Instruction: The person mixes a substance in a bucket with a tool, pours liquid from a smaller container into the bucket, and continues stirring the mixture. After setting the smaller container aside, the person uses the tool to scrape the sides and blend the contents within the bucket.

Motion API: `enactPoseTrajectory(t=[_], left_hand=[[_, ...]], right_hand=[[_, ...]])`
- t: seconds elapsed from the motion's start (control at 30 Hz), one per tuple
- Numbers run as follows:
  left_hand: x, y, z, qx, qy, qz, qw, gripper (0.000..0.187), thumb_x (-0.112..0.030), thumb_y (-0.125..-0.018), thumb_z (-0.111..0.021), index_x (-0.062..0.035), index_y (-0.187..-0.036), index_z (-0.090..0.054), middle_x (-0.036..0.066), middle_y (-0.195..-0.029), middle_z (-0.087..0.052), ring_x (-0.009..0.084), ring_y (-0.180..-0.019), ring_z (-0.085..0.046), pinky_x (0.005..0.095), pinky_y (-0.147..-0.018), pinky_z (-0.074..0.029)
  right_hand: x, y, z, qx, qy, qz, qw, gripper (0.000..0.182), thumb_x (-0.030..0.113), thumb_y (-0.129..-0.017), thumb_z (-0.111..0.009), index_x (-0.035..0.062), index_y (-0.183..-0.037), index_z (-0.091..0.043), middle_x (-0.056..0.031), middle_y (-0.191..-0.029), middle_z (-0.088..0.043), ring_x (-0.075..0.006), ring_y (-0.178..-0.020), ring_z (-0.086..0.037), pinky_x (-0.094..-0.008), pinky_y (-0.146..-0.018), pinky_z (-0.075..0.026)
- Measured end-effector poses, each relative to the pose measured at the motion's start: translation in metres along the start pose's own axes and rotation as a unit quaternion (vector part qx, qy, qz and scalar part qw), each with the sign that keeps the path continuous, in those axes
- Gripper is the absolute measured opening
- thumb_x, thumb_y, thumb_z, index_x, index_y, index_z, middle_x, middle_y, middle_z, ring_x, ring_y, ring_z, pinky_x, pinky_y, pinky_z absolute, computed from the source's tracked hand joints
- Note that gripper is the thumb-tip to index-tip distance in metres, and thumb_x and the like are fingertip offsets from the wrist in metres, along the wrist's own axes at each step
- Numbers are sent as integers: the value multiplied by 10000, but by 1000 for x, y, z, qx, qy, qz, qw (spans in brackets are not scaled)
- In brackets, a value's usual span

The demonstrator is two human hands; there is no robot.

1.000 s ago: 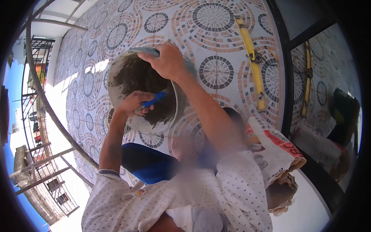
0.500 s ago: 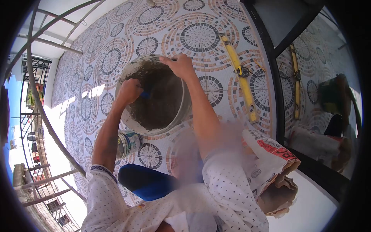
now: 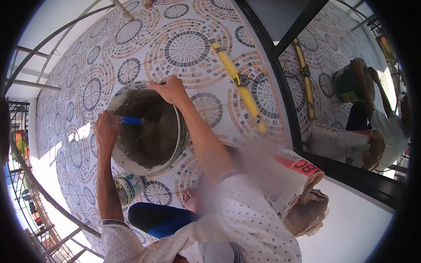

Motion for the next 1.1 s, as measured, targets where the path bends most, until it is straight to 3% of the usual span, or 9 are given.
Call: enactPoseTrajectory(t=[0.17,0.23,0.4,0.6,0.73,0.83,0.93,1.03,1.1], left_hand=[[-30,76,55,-97,115,45,988,333,-123,-935,-595,16,-1236,-580,216,-1203,-573,353,-978,-611,434,-822,-490],[-18,135,59,-138,-7,38,990,358,-146,-936,-608,17,-1252,-569,219,-1232,-560,382,-1052,-585,433,-870,-484],[17,290,20,-4,-119,157,980,403,-279,-896,-659,19,-1163,-614,203,-1140,-618,382,-1060,-566,521,-904,-403],[23,281,10,49,-91,247,963,365,-333,-836,-678,-14,-1013,-687,129,-989,-678,330,-1035,-573,473,-882,-390],[29,275,4,46,-93,230,968,331,-339,-825,-676,-50,-984,-702,95,-989,-683,309,-1035,-579,455,-871,-389],[27,269,8,58,-85,240,965,327,-337,-827,-674,-56,-991,-705,97,-983,-685,307,-1037,-579,450,-872,-389],[27,274,9,33,-86,242,966,323,-337,-828,-674,-66,-1001,-708,104,-990,-692,306,-1021,-587,445,-875,-391],[27,280,7,27,-80,247,965,319,-337,-829,-674,-70,-999,-708,111,-998,-696,306,-1014,-590,446,-872,-391],[28,282,8,29,-81,255,963,316,-338,-830,-674,-71,-996,-708,113,-1000,-697,308,-1013,-591,448,-869,-392]], right_hand=[[3,2,3,-11,10,-12,1000,671,568,-727,-742,-67,-944,-729,-222,-862,-712,-300,-834,-694,-359,-799,-521],[3,1,2,-30,20,3,999,709,570,-717,-741,-102,-939,-711,-246,-854,-705,-326,-839,-698,-367,-797,-525],[-2,-4,1,-20,4,-8,1000,662,574,-723,-742,-46,-956,-729,-187,-834,-702,-271,-812,-671,-350,-785,-507],[6,1,3,-12,8,2,1000,602,544,-737,-749,-27,-928,-730,-132,-794,-683,-212,-746,-635,-319,-719,-488],[9,7,7,-37,28,-3,999,567,515,-752,-749,-25,-924,-725,-121,-788,-675,-188,-709,-626,-312,-678,-484],[6,4,5,-18,28,-9,999,767,589,-722,-734,-96,-1063,-685,-241,-904,-698,-312,-848,-684,-382,-787,-517],[4,3,5,-39,31,1,999,576,516,-756,-746,-36,-916,-710,-117,-771,-665,-179,-672,-610,-313,-640,-481],[3,2,6,-40,42,10,998,627,533,-751,-744,-59,-955,-707,-117,-761,-657,-181,-671,-606,-314,-646,-481],[8,4,8,-24,43,2,999,760,564,-725,-735,-103,-1081,-660,-241,-925,-672,-303,-869,-654,-369,-810,-501]])
Point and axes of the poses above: each hand's wrist, its own y-axis away from the middle knuckle, its own z-axis out of the back of the hand, x = y × z, the point moved 6 cm from there along -y, towards the middle knuckle
